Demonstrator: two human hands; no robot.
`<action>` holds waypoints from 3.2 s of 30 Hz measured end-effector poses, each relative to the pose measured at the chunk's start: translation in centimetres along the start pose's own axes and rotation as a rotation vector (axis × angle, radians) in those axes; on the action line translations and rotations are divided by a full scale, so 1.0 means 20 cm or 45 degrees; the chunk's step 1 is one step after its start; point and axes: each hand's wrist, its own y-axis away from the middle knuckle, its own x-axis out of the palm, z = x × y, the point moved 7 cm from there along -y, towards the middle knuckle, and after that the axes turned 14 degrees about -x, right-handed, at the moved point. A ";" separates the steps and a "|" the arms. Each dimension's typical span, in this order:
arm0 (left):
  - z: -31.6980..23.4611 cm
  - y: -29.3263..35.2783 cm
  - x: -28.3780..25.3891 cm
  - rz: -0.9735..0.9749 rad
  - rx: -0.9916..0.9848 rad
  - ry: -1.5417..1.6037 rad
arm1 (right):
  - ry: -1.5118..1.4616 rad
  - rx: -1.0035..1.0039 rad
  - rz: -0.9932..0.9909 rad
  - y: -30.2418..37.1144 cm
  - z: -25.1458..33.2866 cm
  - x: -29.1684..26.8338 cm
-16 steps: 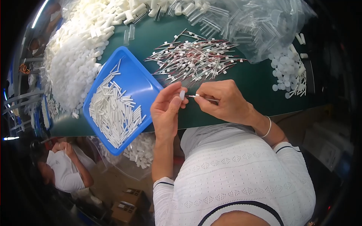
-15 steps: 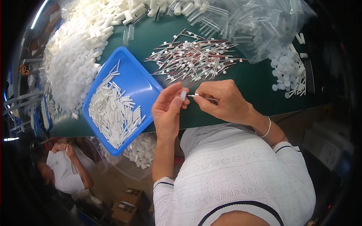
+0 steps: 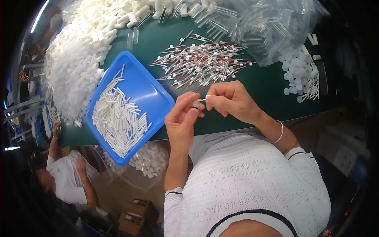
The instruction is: Manually assembling small plastic toy components by inserting pins into caps and tubes at a factory workbench.
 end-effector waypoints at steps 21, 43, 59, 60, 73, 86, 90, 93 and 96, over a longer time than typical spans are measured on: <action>0.02 0.01 0.01 0.082 -0.050 0.370 | 0.613 -0.463 -0.047 0.09 0.11 0.00; -0.02 -0.01 -0.01 -0.002 0.082 0.128 | 0.766 -0.540 -0.034 0.08 0.13 0.01; -0.04 0.00 0.00 -0.044 0.179 -0.016 | 0.797 -0.623 -0.008 0.05 0.15 0.02; -0.04 0.00 -0.01 -0.048 0.173 0.013 | 0.796 -0.622 -0.007 0.05 0.15 0.02; -0.03 0.00 -0.02 -0.076 0.174 0.007 | 0.613 -0.423 -0.050 0.05 0.11 -0.01; -0.01 0.02 0.09 0.117 0.149 -0.085 | -0.352 0.187 0.043 0.08 -0.05 0.00; -0.02 0.03 0.09 0.082 0.265 -0.248 | -0.616 0.261 0.022 0.10 -0.14 0.03; -0.04 0.04 0.06 0.015 0.328 -0.135 | -0.772 0.335 0.039 0.13 -0.15 0.07; -0.05 0.03 0.01 -0.048 0.284 0.063 | -0.355 0.177 -0.035 0.13 -0.09 0.02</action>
